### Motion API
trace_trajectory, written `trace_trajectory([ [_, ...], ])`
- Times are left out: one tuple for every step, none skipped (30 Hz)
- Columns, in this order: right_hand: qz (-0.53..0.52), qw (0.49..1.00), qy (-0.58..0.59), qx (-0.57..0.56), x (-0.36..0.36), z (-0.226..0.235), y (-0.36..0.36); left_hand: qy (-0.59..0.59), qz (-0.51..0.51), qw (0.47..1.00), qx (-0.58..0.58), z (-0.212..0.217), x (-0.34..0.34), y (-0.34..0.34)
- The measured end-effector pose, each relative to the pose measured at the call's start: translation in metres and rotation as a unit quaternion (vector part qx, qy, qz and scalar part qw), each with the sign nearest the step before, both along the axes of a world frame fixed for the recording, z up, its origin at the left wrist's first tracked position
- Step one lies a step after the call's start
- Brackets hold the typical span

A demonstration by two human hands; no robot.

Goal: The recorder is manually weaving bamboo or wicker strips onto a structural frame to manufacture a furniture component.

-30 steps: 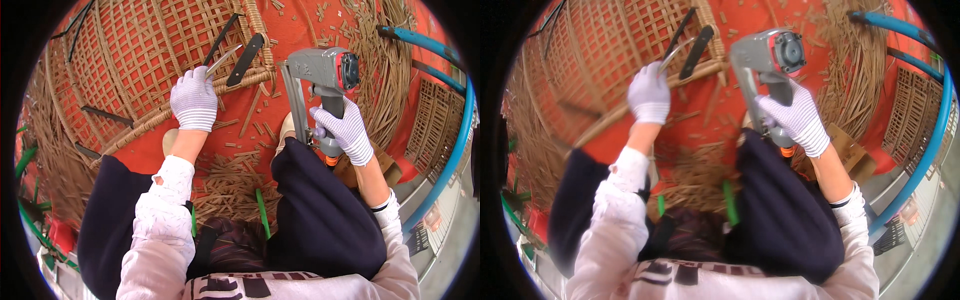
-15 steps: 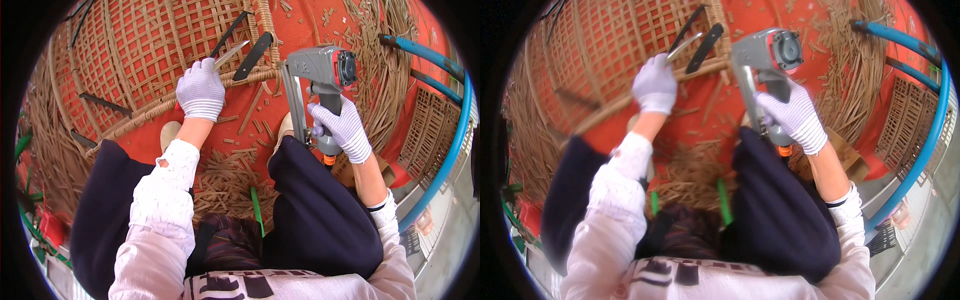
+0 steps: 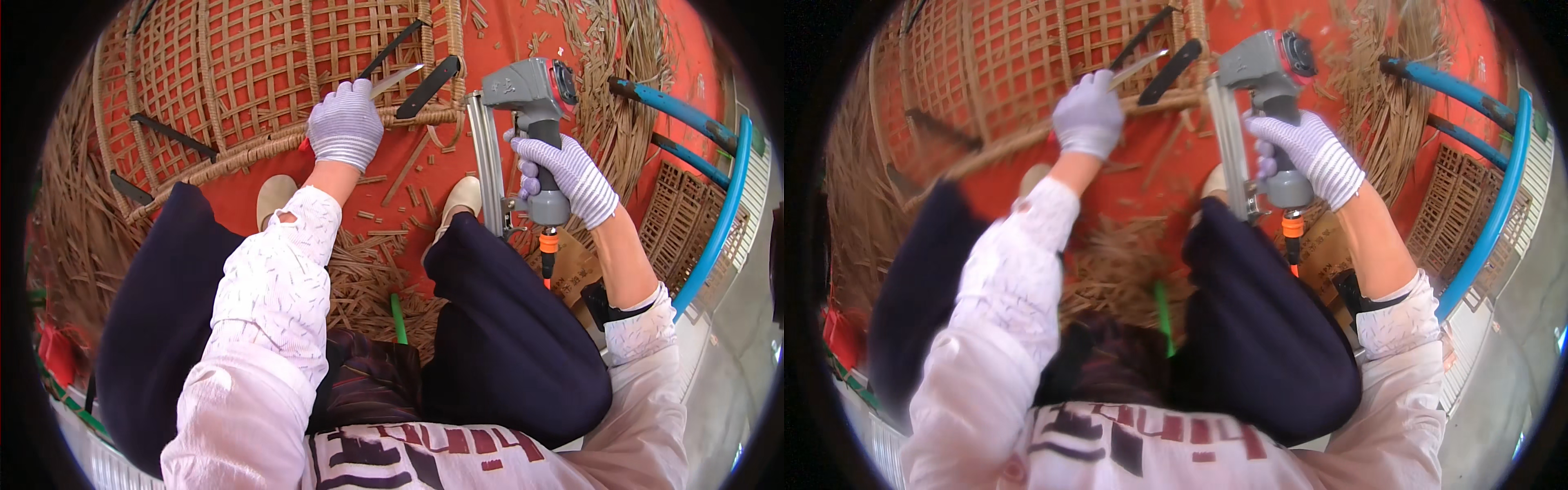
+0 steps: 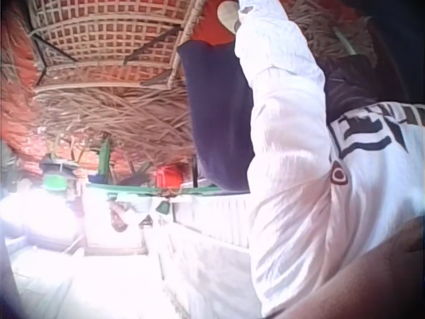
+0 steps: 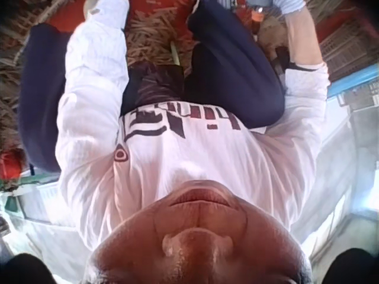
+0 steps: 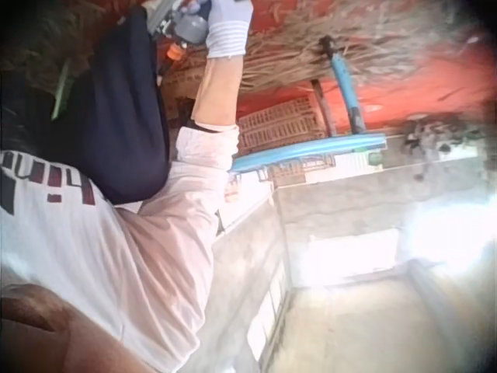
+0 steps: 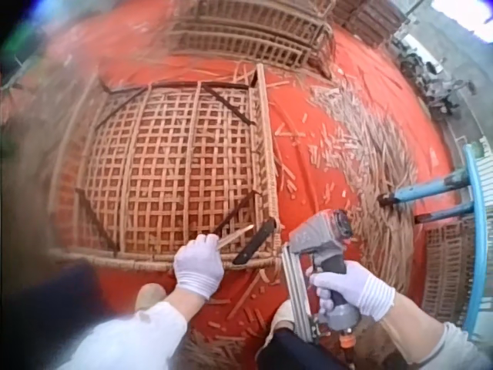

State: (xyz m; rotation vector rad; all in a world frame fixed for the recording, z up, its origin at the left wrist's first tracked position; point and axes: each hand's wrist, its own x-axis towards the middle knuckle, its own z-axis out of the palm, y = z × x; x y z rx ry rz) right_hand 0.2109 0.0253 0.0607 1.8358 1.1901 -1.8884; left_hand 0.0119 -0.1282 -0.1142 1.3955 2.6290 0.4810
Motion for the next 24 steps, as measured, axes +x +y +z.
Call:
trace_trajectory([
  [0.008, 1.0, 0.002, 0.0, -0.002, 0.001, 0.0, -0.005, -0.005, 1.0, -0.006, 0.0, 0.0, 0.0],
  [0.011, 1.0, -0.002, 0.003, -0.004, 0.001, -0.001, -0.01, -0.01, 1.0, -0.012, 0.0, 0.0, 0.0],
  [0.011, 1.0, -0.012, 0.006, -0.006, 0.001, -0.001, -0.011, -0.015, 1.0, -0.012, 0.001, -0.001, 0.0],
  [0.022, 0.999, -0.017, 0.015, -0.008, 0.002, -0.003, -0.015, -0.011, 1.0, -0.018, 0.001, -0.001, 0.0],
  [0.028, 0.999, -0.012, 0.012, -0.009, 0.002, -0.004, -0.013, -0.012, 1.0, -0.014, 0.002, -0.001, 0.0],
  [0.018, 1.0, -0.01, 0.01, -0.01, 0.003, -0.006, -0.013, -0.015, 1.0, -0.008, 0.002, -0.001, 0.0],
  [0.003, 1.0, -0.006, 0.009, -0.01, 0.003, -0.007, -0.013, -0.013, 1.0, -0.009, 0.003, -0.001, 0.0],
  [0.008, 1.0, -0.01, 0.01, -0.01, 0.004, -0.009, -0.018, -0.013, 1.0, -0.011, 0.003, -0.001, 0.0],
  [0.009, 1.0, -0.014, 0.015, -0.009, 0.004, -0.01, -0.024, -0.015, 1.0, -0.011, 0.003, 0.0, 0.0],
  [0.011, 1.0, -0.019, 0.02, -0.009, 0.004, -0.012, -0.024, -0.012, 1.0, -0.013, 0.004, 0.0, -0.001],
  [0.012, 1.0, -0.021, 0.021, -0.008, 0.004, -0.013, -0.024, -0.015, 1.0, -0.012, 0.004, 0.001, -0.001],
  [0.021, 0.999, -0.016, 0.029, -0.008, 0.003, -0.014, -0.025, -0.019, 0.999, -0.011, 0.005, 0.001, -0.001],
  [0.024, 0.999, -0.025, 0.041, -0.008, 0.003, -0.016, -0.025, -0.016, 0.999, -0.011, 0.005, 0.002, -0.001],
  [0.024, 0.999, -0.023, 0.043, -0.008, 0.003, -0.017, -0.024, -0.017, 1.0, -0.008, 0.005, 0.002, -0.002],
  [0.031, 0.999, -0.015, 0.042, -0.008, 0.002, -0.018, -0.021, -0.017, 1.0, 0.001, 0.005, 0.002, -0.002],
  [0.034, 0.998, -0.019, 0.045, -0.008, 0.002, -0.02, -0.026, -0.016, 1.0, -0.005, 0.005, 0.002, -0.002],
  [0.036, 0.998, -0.022, 0.048, -0.009, 0.002, -0.021, -0.025, -0.018, 1.0, 0.001, 0.005, 0.002, -0.002],
  [0.035, 0.997, -0.043, 0.056, -0.01, 0.002, -0.022, -0.027, -0.023, 0.999, 0.007, 0.004, 0.002, -0.002],
  [0.042, 0.997, -0.032, 0.054, -0.011, 0.002, -0.022, -0.026, -0.018, 0.999, 0.007, 0.005, 0.002, -0.002],
  [0.033, 0.997, -0.036, 0.053, -0.013, 0.001, -0.023, -0.025, -0.019, 0.999, 0.006, 0.004, 0.001, -0.002],
  [0.017, 0.998, -0.037, 0.051, -0.014, 0.002, -0.023, -0.023, -0.019, 1.0, 0.011, 0.004, 0.001, -0.002],
  [0.022, 0.998, -0.041, 0.053, -0.016, 0.003, -0.022, -0.026, -0.02, 0.999, 0.007, 0.003, 0.0, -0.002],
  [0.022, 0.998, -0.043, 0.052, -0.018, 0.003, -0.022, -0.022, -0.02, 1.0, 0.011, 0.003, 0.0, -0.002],
  [0.014, 0.997, -0.058, 0.051, -0.019, 0.005, -0.021, -0.023, -0.023, 0.999, 0.013, 0.003, 0.0, -0.002],
])
